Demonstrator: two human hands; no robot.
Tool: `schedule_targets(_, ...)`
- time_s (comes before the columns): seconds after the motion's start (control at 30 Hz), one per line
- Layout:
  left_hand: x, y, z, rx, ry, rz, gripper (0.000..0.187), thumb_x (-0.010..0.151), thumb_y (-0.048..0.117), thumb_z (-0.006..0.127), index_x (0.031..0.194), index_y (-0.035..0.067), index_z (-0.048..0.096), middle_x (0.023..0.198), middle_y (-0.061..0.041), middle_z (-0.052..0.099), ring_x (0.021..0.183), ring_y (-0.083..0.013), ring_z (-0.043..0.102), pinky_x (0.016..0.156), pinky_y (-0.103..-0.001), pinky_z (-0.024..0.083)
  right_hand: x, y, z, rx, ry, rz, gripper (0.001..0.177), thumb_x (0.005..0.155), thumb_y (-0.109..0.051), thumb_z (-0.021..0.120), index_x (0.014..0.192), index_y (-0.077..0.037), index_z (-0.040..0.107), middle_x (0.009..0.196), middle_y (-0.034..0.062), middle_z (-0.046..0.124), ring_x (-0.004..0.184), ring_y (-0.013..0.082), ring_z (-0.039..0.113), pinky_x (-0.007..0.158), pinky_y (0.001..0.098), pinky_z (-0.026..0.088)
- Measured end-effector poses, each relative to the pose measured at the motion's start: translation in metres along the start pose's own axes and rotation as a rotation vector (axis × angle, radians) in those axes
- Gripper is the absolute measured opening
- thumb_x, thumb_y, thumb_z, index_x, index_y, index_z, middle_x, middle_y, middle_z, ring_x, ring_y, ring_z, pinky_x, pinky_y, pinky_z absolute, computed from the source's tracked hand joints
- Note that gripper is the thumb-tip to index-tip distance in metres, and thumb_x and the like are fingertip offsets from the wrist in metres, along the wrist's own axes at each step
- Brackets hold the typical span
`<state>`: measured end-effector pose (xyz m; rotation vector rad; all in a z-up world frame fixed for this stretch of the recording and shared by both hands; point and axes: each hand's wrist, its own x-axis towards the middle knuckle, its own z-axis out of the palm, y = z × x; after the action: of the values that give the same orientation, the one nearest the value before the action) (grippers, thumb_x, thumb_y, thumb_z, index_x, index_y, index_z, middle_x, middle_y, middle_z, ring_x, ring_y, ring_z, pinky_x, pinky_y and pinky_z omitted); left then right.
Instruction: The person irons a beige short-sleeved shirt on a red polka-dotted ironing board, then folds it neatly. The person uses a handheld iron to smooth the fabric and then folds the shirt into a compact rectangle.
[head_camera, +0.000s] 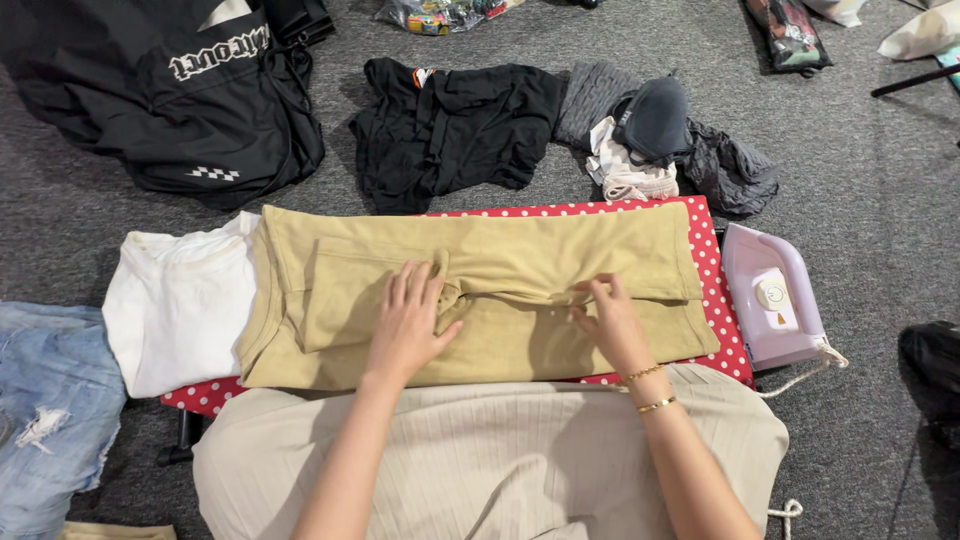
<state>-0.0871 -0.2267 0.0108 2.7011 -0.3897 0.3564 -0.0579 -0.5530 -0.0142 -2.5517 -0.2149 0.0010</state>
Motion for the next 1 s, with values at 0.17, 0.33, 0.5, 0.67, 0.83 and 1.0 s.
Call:
schedule_targets(0.17, 0.021, 0.018, 0.028, 0.161, -0.038, 0.153, 0.037, 0.082, 0.01, 0.068, 0.119, 0.006, 0.062, 0.127, -0.011, 0.061, 0.132, -0.0302, 0.051, 0.115, -0.049, 0.038, 0.006, 0.062, -0.022, -0.15, 0.066, -0.025, 0.046, 0.073, -0.01, 0.08, 0.115, -0.009, 0.062, 0.118, 0.0139, 0.056, 0.095, 0.0351, 0.065, 0.083, 0.0424, 0.056)
schedule_targets(0.33, 0.035, 0.011, 0.043, 0.132, -0.121, 0.039, 0.03, 0.083, 0.005, 0.067, 0.113, 0.006, 0.062, 0.111, -0.009, 0.061, 0.112, -0.0293, 0.058, 0.099, -0.043, 0.047, 0.014, 0.113, -0.044, -0.26, 0.008, 0.073, 0.035, 0.081, -0.003, 0.073, 0.113, -0.012, 0.064, 0.121, 0.0101, 0.06, 0.1, 0.0334, 0.067, 0.08, 0.043, 0.057)
schedule_targets(0.5, 0.033, 0.003, 0.033, 0.067, -0.008, 0.065, 0.03, 0.076, 0.007, 0.069, 0.105, 0.005, 0.061, 0.107, -0.011, 0.061, 0.106, -0.0304, 0.058, 0.095, -0.043, 0.048, 0.021, 0.111, -0.07, -0.159, 0.048, 0.201, 0.015, 0.091, -0.014, 0.071, 0.104, -0.011, 0.066, 0.109, 0.0085, 0.064, 0.09, 0.0324, 0.069, 0.078, 0.0449, 0.054)
schedule_targets(0.67, 0.029, 0.009, 0.023, 0.154, -0.132, 0.062, 0.019, 0.084, 0.013, 0.072, 0.101, 0.008, 0.064, 0.1, -0.008, 0.061, 0.105, -0.0279, 0.058, 0.107, -0.045, 0.044, 0.004, 0.1, -0.08, -0.124, 0.208, 0.269, 0.014, 0.092, -0.017, 0.07, 0.104, -0.01, 0.066, 0.106, 0.0082, 0.065, 0.088, 0.0306, 0.069, 0.078, 0.0436, 0.054)
schedule_targets(0.83, 0.034, 0.027, 0.019, 0.237, -0.172, 0.103, 0.032, 0.073, 0.018, 0.077, 0.1, 0.005, 0.067, 0.099, -0.01, 0.062, 0.105, -0.0275, 0.058, 0.12, -0.053, 0.031, -0.008, 0.114, -0.067, -0.09, 0.051, 0.16, 0.023, 0.081, -0.014, 0.076, 0.103, -0.011, 0.071, 0.106, 0.0142, 0.063, 0.092, 0.0321, 0.067, 0.083, 0.0424, 0.055)
schedule_targets(1.0, 0.038, 0.047, 0.031, 0.247, -0.217, 0.111, 0.037, 0.073, 0.019, 0.077, 0.105, 0.005, 0.064, 0.1, -0.011, 0.06, 0.105, -0.0284, 0.058, 0.118, -0.054, 0.031, -0.011, 0.139, -0.069, -0.111, 0.137, 0.27, 0.03, 0.08, -0.01, 0.075, 0.109, -0.011, 0.068, 0.108, 0.0166, 0.06, 0.095, 0.0353, 0.064, 0.083, 0.0434, 0.054)
